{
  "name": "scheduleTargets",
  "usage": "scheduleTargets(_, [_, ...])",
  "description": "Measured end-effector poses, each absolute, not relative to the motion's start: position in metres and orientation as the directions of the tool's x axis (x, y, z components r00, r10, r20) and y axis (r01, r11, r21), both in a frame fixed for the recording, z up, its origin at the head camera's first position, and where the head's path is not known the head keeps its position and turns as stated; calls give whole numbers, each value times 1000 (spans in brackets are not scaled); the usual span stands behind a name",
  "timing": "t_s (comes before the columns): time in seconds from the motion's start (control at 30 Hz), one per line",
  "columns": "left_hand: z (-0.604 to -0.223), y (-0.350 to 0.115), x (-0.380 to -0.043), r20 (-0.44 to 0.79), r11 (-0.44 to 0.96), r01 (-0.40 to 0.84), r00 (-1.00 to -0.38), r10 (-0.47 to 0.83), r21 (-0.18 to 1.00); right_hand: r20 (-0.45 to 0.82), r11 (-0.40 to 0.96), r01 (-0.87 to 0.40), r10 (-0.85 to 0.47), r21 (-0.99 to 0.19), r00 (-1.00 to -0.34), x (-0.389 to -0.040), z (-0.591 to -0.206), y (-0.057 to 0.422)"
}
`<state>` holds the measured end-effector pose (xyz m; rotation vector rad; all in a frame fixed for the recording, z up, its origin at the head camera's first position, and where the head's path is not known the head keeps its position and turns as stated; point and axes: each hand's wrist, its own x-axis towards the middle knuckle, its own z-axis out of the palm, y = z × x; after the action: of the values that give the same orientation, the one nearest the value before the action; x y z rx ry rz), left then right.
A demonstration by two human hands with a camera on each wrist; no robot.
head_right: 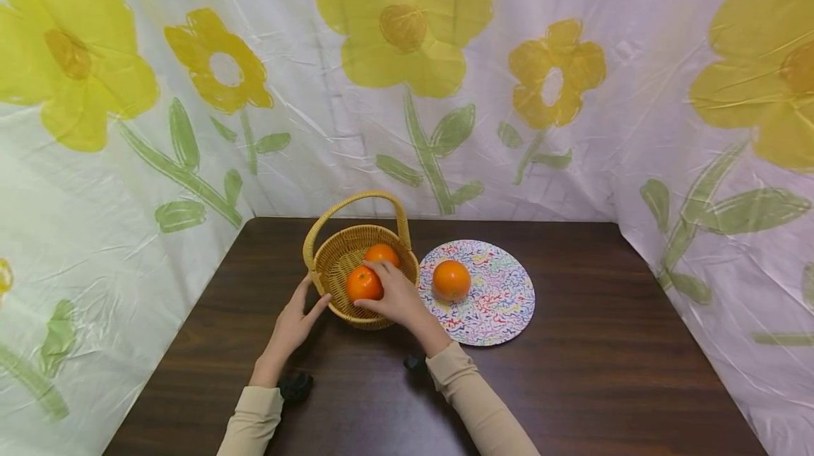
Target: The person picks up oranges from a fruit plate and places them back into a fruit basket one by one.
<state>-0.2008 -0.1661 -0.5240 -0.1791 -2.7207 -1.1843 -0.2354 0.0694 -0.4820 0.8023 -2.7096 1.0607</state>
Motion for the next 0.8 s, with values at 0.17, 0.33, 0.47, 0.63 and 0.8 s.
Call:
scheduleTargets(0.17, [-523,-165,-199,197,668,175,-979,43,723,296,618,-525,-441,-585,-847,-238,-486,67])
scheduleTargets(0.33, [-523,-165,-199,188,662,168,-981,41,730,283,628,-518,-442,-580,-852,-243,-488,63])
scheduleTargets(0.47, [-522,-165,-200,181,666,162,-983,42,728,282,632,-519,-442,-575,-852,-247,-488,59])
scheduleTargets(0.63, [-523,-165,-200,178,665,162,-983,44,729,258,631,-505,-445,-589,-857,-249,-487,57])
scheduleTargets(0.8, [-524,-166,-200,181,669,163,-983,43,725,238,655,-492,-441,-574,-865,-252,-488,52])
